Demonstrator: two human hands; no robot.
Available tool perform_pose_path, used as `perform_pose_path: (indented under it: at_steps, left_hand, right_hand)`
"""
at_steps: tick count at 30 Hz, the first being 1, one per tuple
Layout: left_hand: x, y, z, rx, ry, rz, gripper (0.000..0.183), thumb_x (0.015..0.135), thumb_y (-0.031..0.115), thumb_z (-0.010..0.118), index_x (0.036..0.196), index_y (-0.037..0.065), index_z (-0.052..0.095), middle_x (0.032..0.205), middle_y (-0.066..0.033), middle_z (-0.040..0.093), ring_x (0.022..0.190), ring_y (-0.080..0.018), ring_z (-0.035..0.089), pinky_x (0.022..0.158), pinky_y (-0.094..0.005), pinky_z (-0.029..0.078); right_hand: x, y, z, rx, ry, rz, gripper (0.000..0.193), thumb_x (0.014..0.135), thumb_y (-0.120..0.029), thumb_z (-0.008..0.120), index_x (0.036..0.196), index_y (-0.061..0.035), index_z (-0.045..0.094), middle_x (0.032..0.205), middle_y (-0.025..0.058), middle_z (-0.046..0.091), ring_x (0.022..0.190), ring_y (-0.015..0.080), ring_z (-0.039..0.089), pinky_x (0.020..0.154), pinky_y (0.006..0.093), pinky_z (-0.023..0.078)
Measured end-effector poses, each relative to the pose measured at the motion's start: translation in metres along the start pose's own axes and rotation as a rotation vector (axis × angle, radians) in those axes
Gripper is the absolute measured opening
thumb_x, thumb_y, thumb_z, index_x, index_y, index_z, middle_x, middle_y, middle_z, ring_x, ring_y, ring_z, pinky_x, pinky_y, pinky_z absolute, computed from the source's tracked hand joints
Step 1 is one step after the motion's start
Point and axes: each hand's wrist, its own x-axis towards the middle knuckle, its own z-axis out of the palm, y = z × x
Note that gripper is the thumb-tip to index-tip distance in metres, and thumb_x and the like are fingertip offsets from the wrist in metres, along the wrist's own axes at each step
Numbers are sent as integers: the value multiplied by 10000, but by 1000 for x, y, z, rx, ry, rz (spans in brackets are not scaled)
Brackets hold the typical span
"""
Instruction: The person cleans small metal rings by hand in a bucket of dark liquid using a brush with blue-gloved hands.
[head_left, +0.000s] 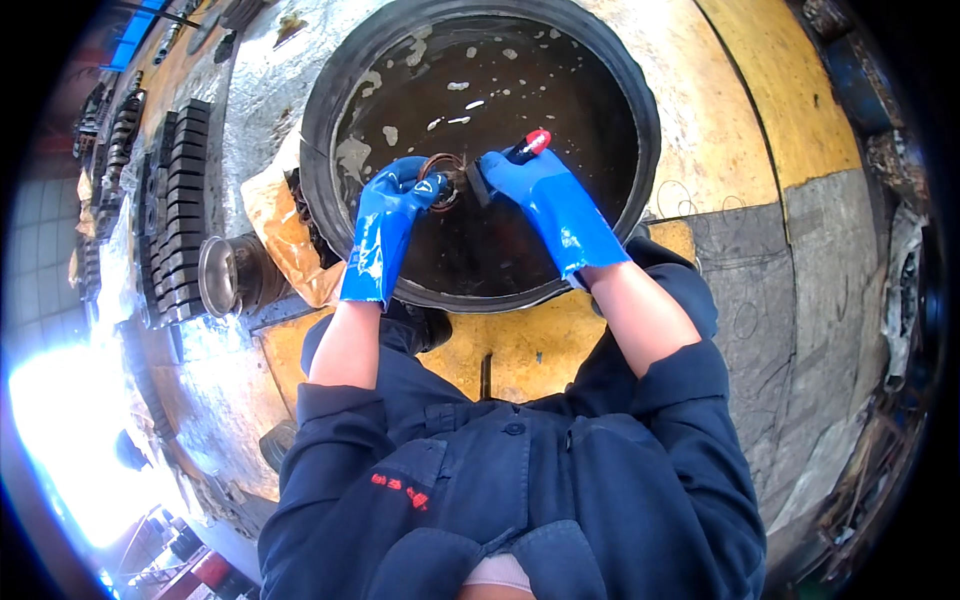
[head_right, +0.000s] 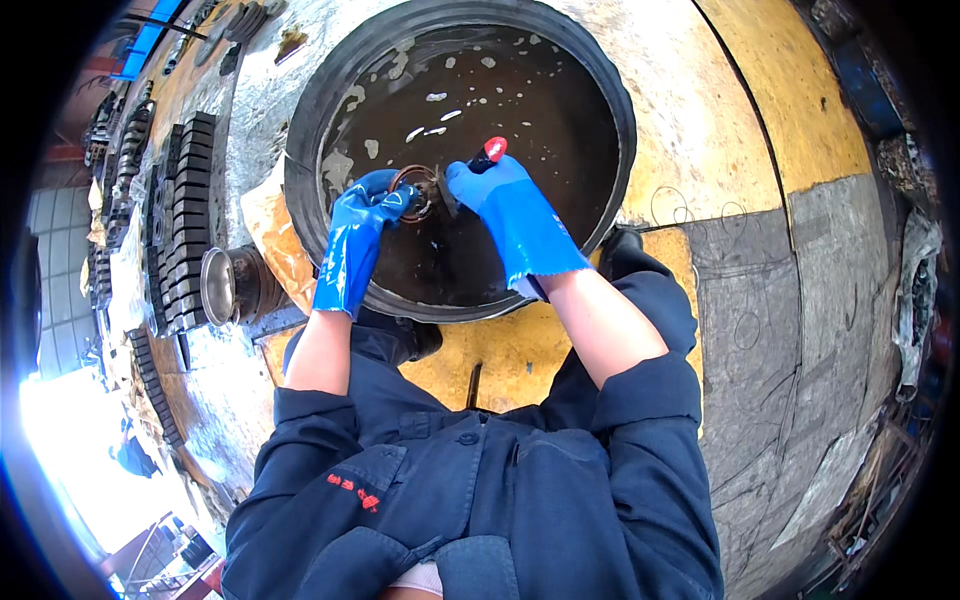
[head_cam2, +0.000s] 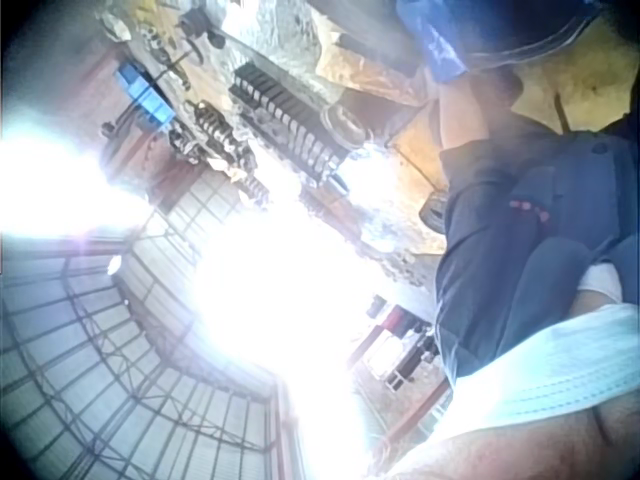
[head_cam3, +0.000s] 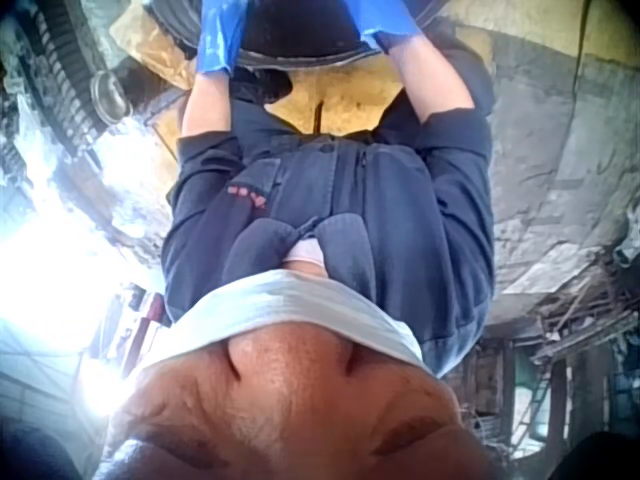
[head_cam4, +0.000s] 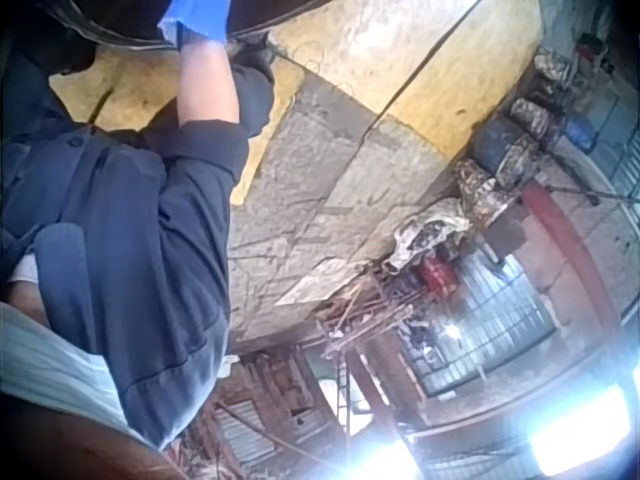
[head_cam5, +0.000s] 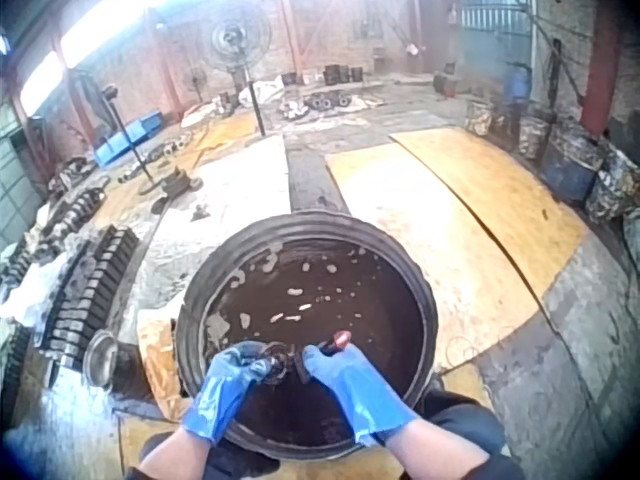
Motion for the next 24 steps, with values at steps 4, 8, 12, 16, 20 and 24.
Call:
perform_pose_path:
  at_steps: [4, 8, 12, 16, 20, 24]
  left_hand:
    - [0, 1, 7, 44, 41, 26, 389, 989, 204, 887, 1321, 28, 787, 1033, -8, 812, 855, -71, 692, 748, -239, 520]
    - [3, -9, 0, 49, 85, 52, 387, 997, 200, 871, 1332, 30, 778, 1088, -22, 809, 915, -82, 705, 784, -251, 536]
    - [5, -10, -3, 97, 84, 40, 401, 1001, 204, 861, 1346, 21, 769, 1165, -53, 812, 1021, -121, 739, 860, -271, 567]
    - [1, -7, -6, 105, 38, 30, 406, 1007, 161, 842, 1369, 0, 752, 1198, -75, 818, 1098, -164, 764, 956, -299, 595]
    - [3, -12, -1, 71, -38, 60, 398, 1018, 135, 826, 1382, -8, 750, 1206, -87, 817, 1115, -184, 776, 1021, -327, 605]
    - [3, -10, 8, 264, -6, 119, 404, 1025, 196, 837, 1372, 3, 761, 1194, -85, 817, 1102, -191, 778, 1010, -339, 610]
  right_hand:
    - [-34, 1, -2, 244, -26, -24, 521, 990, -449, 680, 1111, 44, 796, 946, 202, 779, 899, 276, 716, 867, 416, 551]
    - [-46, -5, -5, 323, -85, -34, 516, 991, -464, 692, 1122, 24, 798, 944, 195, 785, 908, 277, 742, 875, 423, 563]
    - [-2, 10, 3, -258, -17, 66, 441, 989, -472, 707, 1145, -76, 822, 996, 179, 818, 981, 345, 793, 910, 457, 604]
    - [-9, 0, 23, -237, 65, -444, 301, 993, -433, 728, 1075, -158, 819, 1043, 131, 828, 1008, 389, 786, 894, 462, 638]
    - [-7, 4, 33, -450, 256, -659, 286, 999, -402, 726, 1102, -156, 828, 1031, 149, 826, 958, 374, 792, 842, 453, 630]
    - [0, 10, 24, -136, 16, -155, 300, 1000, -365, 722, 1105, -102, 821, 975, 170, 816, 881, 307, 789, 782, 425, 596]
